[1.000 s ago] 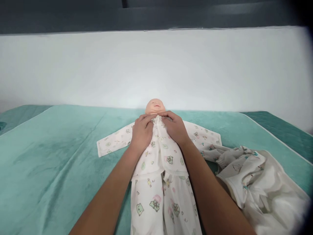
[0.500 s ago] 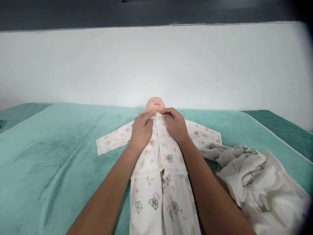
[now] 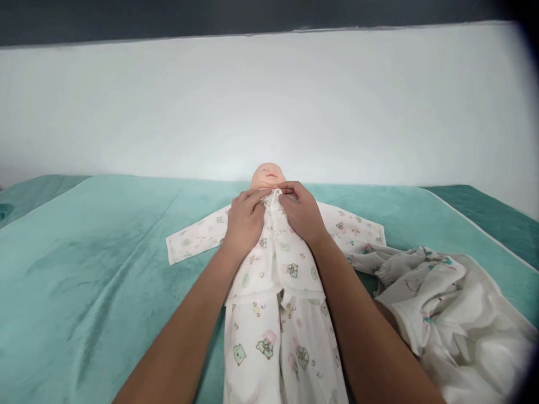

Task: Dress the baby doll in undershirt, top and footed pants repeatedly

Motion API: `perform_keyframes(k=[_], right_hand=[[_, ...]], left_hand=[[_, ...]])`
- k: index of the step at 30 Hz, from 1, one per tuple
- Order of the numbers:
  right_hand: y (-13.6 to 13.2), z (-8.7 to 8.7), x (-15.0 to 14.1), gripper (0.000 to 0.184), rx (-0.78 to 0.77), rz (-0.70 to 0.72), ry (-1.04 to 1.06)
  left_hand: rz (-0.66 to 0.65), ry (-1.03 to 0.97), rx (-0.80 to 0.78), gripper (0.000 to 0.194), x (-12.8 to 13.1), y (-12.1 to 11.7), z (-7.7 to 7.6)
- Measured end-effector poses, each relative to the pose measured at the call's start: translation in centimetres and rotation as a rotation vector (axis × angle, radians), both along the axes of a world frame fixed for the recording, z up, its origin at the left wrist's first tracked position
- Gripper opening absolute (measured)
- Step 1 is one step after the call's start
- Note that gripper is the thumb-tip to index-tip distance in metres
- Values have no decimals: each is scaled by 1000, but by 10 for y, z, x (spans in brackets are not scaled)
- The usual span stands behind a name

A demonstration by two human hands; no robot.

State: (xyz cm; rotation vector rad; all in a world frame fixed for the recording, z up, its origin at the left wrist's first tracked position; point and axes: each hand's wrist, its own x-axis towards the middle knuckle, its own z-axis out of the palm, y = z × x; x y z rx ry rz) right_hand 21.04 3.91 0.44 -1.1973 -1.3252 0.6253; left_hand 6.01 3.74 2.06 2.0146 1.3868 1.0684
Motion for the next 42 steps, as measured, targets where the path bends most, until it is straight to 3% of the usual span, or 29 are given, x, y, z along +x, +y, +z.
perform_keyframes(k=[11,18,23,27,37,42], right_hand=[[0,-3,2,24,63,-36,34],[-31,5,-4,25,283,-259,-97],[-66,-3,-10,26,190,-104,-79],[-76,-9,-11,25,153,-61,-49],[-77,-2,-13,31,143,-78,-173],[-81,-2,-15,31,135,-187,-219]], left_hand=[[22,-44,87,34,3,-5,1],[-44,22,187,30,-7,-29,-6],[-129,-3,149,34,-18,-38,-12],[-160,-23,120,35,-22,-38,-13],[-165,-11,102,34,-25,-33,-13],[-153,-6,81,33,-25,-34,-11]])
